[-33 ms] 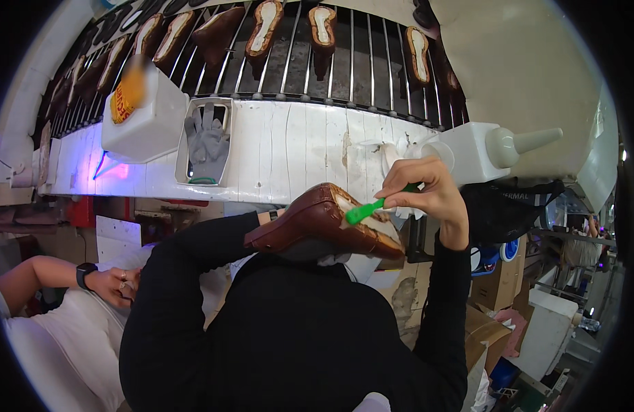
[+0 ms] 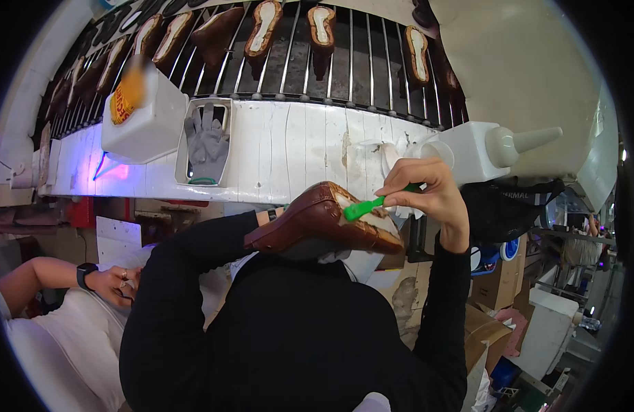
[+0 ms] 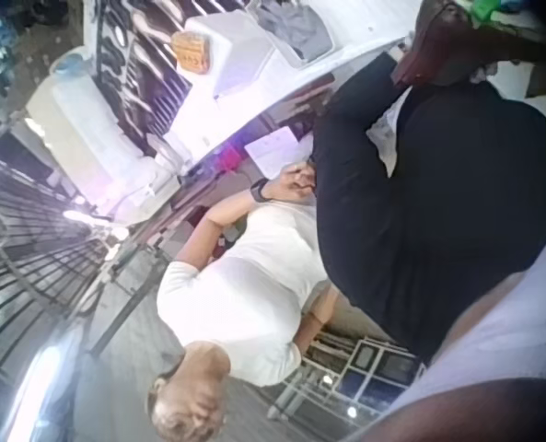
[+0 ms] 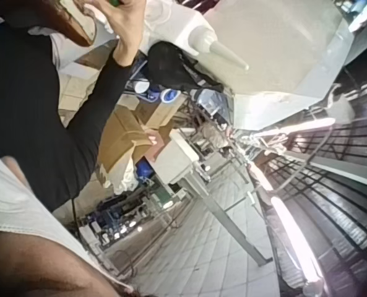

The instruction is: The worker is applying adhesive/sealant to the edges of shoe uppers using a small brush on a production line.

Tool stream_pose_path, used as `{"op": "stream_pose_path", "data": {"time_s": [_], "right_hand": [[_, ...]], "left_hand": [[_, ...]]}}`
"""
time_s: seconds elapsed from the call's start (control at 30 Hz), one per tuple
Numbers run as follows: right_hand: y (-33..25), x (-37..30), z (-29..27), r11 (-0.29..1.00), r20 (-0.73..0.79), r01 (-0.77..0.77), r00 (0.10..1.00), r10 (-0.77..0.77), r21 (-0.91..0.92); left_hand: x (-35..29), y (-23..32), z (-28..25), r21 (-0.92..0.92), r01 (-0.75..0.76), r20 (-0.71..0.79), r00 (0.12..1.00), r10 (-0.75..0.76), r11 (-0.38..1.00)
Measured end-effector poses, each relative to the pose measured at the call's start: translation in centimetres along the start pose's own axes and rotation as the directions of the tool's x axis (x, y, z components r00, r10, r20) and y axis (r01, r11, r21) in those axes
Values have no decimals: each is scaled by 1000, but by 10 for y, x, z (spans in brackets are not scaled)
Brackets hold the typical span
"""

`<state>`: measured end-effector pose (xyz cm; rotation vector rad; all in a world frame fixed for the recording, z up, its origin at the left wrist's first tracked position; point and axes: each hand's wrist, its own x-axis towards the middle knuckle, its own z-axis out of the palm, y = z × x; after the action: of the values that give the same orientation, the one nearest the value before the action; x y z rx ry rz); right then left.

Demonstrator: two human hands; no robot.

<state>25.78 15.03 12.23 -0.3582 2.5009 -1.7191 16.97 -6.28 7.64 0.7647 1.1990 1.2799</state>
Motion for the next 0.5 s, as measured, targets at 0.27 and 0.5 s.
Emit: {"op": "stream_pose_path", "data": {"time_s": [0.27,0.5], "right_hand": [[-14,-9,8,996,-205,-1,979,-17,-87],[-19,-4,8,973,-337,-64,942,-15,-220]], "left_hand": [[14,-11,15,271,-147,-81,981,175,951],[40,-81,-32,-304,-152,131,971,199,940]]}}
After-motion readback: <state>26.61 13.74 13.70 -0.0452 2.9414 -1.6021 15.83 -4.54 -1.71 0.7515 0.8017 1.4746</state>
